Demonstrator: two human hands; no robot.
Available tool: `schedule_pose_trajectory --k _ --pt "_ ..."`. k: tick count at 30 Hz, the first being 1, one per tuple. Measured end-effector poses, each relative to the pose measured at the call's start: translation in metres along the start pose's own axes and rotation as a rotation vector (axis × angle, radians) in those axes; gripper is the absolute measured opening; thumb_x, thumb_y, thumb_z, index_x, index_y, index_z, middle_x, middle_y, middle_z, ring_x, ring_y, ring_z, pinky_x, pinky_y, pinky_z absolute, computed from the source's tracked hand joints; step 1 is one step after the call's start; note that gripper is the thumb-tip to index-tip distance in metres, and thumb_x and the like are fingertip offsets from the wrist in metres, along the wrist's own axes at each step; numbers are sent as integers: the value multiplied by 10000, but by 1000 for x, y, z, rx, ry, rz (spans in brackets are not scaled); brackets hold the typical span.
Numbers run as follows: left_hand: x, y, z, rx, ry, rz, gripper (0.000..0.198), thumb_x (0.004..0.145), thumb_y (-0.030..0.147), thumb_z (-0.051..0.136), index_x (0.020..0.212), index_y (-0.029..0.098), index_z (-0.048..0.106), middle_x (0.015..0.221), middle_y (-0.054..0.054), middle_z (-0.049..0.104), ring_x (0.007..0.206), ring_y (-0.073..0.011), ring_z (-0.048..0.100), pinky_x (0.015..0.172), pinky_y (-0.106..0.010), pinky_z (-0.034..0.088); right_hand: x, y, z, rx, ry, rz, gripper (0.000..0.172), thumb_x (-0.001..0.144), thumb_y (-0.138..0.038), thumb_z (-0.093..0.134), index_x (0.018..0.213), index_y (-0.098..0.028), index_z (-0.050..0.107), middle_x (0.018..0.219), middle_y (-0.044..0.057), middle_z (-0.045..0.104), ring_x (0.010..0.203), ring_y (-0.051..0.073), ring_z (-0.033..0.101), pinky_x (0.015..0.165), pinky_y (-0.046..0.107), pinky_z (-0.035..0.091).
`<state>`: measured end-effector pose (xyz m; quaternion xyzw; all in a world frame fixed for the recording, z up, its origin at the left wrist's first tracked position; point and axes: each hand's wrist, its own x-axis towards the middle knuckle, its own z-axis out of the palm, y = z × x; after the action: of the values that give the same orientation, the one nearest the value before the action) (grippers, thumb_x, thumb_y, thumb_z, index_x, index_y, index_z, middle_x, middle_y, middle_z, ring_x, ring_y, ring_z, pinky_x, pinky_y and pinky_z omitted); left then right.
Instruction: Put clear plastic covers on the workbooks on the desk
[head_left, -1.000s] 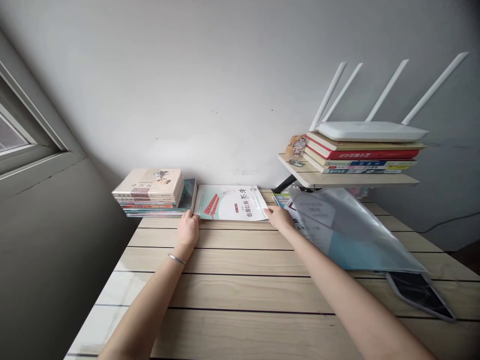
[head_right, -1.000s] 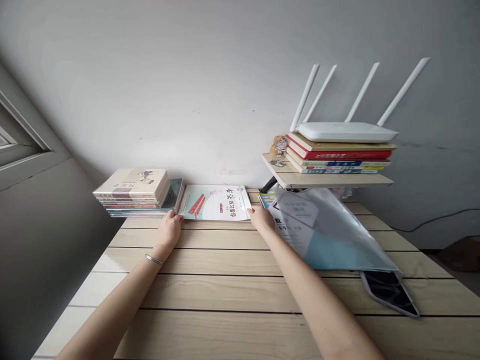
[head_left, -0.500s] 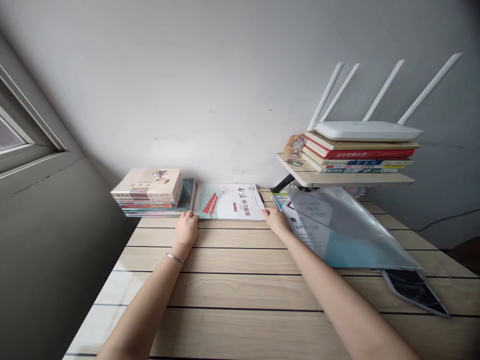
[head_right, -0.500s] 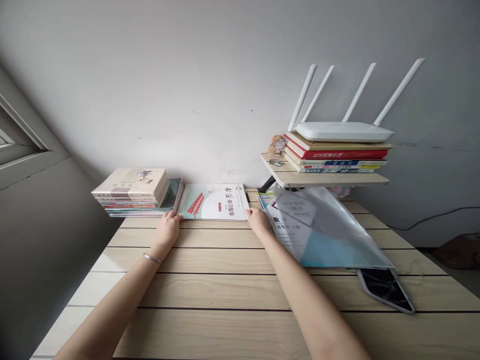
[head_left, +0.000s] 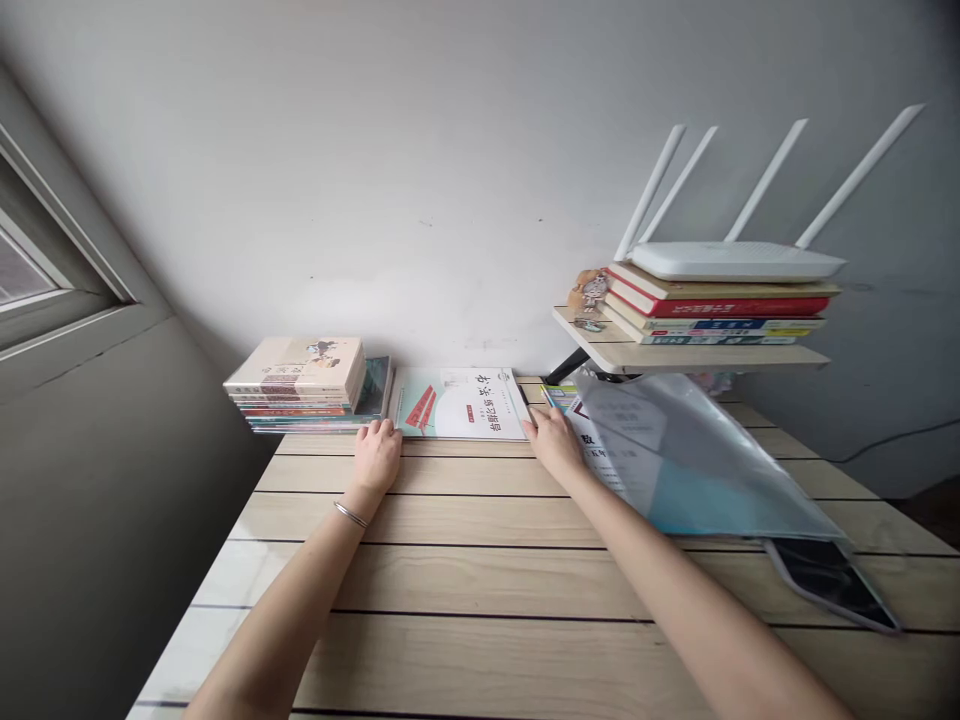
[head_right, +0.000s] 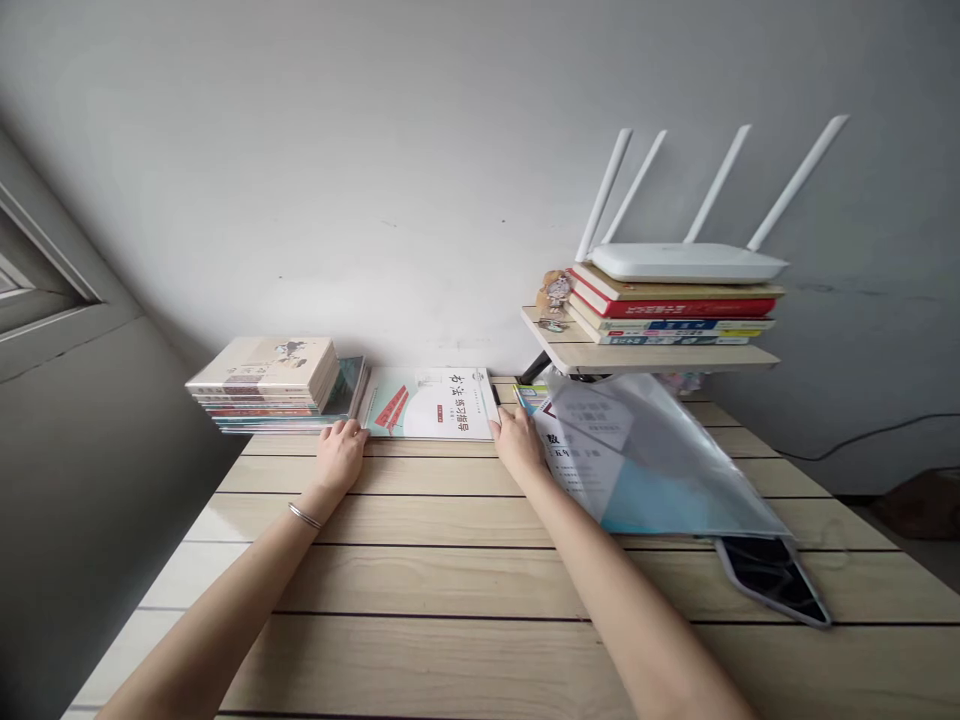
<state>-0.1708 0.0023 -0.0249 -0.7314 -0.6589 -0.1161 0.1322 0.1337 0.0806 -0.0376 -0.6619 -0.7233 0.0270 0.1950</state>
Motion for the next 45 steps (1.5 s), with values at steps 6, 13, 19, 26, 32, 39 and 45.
schedule_pose_trajectory --k 6,13,19,26,32,39,45 --pt "13 10 2 -5 -22 153 256 921 182 434 1049 220 653 1031 -97 642 1003 -247 525 873 -374 379 -4 13 10 68 73 -475 287 854 -291 570 1100 -235 707 1278 91 585 1153 261 558 1009 399 443" --pt "18 14 4 2 -49 173 313 931 144 360 989 165 667 992 -124 661 942 -254 561 826 -378 434 -2 20 22 113 54 -426 239 861 -251 555 1016 -222 734 1176 81 666 1066 231 630 958 367 494" --pt "30 36 14 -57 -77 267 329 931 127 386 1146 228 614 1194 -85 620 1189 -220 506 1013 -368 390 -1 11 21 106 39 -505 296 832 -237 594 1103 -194 705 1261 91 626 1253 275 501 1063 439 407" --pt "37 40 16 -89 -130 278 405 934 105 380 1262 273 547 1180 -78 638 1131 -214 582 963 -378 459 -1 8 30 106 24 -474 311 872 -203 535 1138 -226 694 1248 68 634 1231 258 528 1048 434 433" --pt "34 36 16 -99 -134 258 412 928 103 398 1267 280 552 1269 -70 608 1195 -194 544 1011 -357 428 -2 12 34 149 71 -496 294 881 -235 529 1118 -229 704 1230 66 647 1221 257 535 1043 441 436" --pt "14 3 11 -44 -142 137 442 896 39 365 1288 168 525 1317 -161 550 1222 -230 523 996 -371 440 -2 20 42 228 41 -440 336 902 -273 483 1183 -258 667 1339 74 566 1312 266 438 1069 479 389" --pt "11 3 6 -16 -145 113 405 877 24 322 1172 102 588 1158 -177 623 1089 -236 591 918 -354 489 -7 4 24 110 -15 -387 343 902 -297 485 1188 -240 664 1348 83 559 1296 261 453 1065 444 378"
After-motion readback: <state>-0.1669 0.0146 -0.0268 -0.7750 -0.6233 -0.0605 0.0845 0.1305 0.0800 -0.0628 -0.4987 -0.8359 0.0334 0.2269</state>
